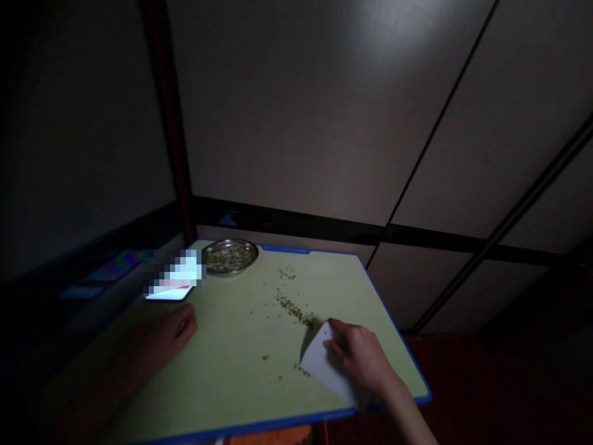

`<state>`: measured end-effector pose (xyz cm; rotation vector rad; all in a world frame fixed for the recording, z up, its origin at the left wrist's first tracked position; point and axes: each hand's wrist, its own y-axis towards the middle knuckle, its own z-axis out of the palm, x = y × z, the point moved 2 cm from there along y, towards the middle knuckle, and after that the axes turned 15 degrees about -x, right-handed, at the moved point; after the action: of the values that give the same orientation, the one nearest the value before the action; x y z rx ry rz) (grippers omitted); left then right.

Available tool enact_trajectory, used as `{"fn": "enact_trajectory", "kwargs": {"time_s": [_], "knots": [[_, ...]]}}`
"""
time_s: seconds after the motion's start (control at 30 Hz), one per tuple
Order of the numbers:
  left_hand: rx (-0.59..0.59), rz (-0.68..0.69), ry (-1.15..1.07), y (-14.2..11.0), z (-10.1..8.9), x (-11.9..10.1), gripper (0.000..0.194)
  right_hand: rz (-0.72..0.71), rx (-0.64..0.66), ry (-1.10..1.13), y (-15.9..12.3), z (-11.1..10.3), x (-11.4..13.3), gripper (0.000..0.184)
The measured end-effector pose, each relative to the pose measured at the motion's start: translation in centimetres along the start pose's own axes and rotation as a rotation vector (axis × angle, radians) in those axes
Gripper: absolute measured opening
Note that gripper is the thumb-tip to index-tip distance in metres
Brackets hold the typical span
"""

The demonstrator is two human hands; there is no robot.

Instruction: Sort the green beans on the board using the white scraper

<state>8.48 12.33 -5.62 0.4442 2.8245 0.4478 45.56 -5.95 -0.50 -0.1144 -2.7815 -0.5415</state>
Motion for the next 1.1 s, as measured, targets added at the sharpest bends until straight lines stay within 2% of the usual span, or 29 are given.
{"fn": "enact_trajectory", "kwargs": {"time_s": [0.1, 0.43, 0.7, 0.8, 0.93, 1.1], "knots": [[0.003, -0.001, 0.008, -0.1, -0.2, -0.1, 0.025, -0.008, 0.045, 0.001, 0.1, 0.0, 0.3, 0.046], [0.003, 0.010, 0.023, -0.2, -0.2, 0.0, 0.027, 0.031, 0.005, -0.160, 0.5, 1.0, 0.5, 0.050], [-0.018, 0.024, 0.033, -0.2, -0.1, 0.0, 0.028, 0.020, 0.013, -0.118, 2.1, 2.3, 3.4, 0.047], [-0.012, 0.023, 0.029, -0.2, -0.3, -0.2, 0.027, -0.026, 0.025, -0.092, 3.4, 2.9, 4.8, 0.046], [0.019, 0.017, 0.022, -0.2, -0.5, -0.4, 0.026, -0.178, 0.049, 0.015, 5.2, 3.6, 6.5, 0.046], [0.019, 0.011, 0.019, -0.2, -0.2, -0.2, 0.026, -0.310, 0.141, 0.121, 5.7, 4.0, 7.7, 0.037]]}}
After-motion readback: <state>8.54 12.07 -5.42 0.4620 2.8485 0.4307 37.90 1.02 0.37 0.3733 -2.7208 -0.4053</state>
